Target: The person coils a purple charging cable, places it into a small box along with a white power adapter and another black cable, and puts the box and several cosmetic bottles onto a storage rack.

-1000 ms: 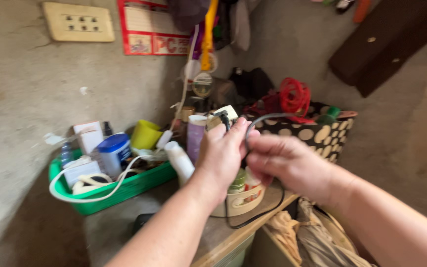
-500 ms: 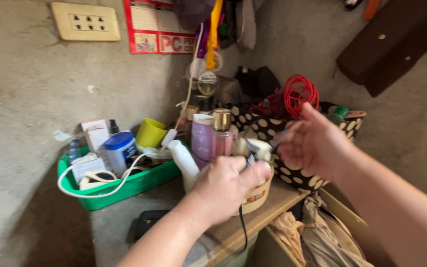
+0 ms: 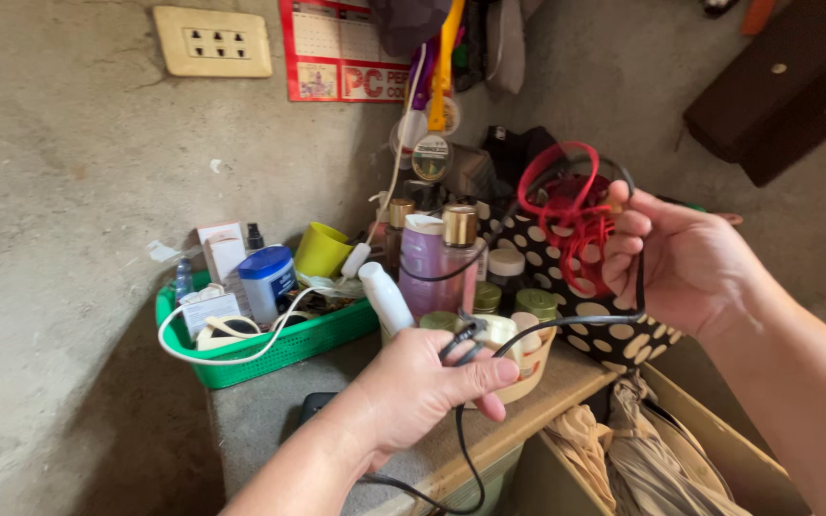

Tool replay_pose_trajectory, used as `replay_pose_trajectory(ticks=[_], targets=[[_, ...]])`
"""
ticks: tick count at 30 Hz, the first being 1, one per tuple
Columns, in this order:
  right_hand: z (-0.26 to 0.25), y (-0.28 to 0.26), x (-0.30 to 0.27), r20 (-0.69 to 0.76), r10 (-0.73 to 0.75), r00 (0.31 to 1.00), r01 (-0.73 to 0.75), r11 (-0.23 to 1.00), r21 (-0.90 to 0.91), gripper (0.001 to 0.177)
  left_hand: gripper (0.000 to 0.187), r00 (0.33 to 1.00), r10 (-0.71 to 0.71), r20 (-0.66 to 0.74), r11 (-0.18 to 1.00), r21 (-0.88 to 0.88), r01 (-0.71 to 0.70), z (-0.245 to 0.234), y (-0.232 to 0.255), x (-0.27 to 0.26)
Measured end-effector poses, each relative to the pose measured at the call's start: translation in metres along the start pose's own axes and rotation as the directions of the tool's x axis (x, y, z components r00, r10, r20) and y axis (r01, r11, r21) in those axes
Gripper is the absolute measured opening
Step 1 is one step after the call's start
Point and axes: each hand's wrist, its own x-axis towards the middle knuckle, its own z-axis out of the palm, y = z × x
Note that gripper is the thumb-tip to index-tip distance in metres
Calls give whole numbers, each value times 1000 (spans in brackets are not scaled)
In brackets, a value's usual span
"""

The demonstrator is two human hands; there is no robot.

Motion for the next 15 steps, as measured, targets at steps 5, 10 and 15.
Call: replay_pose_trajectory(ticks=[5,10,15], targets=[[9,1,-36,-161,-61,985,51,997,-63,17,23,996,-55,-75,993,-106,46,17,-7,21],[-8,20,-77,-240,14,971,-78,962,-260,20,39,996,-56,-77,998,34,58,28,-13,29],[-32,28,-124,120,28,992,-18,996,-82,16,58,971,-226,-75,974,-47,223,28,-1,23]])
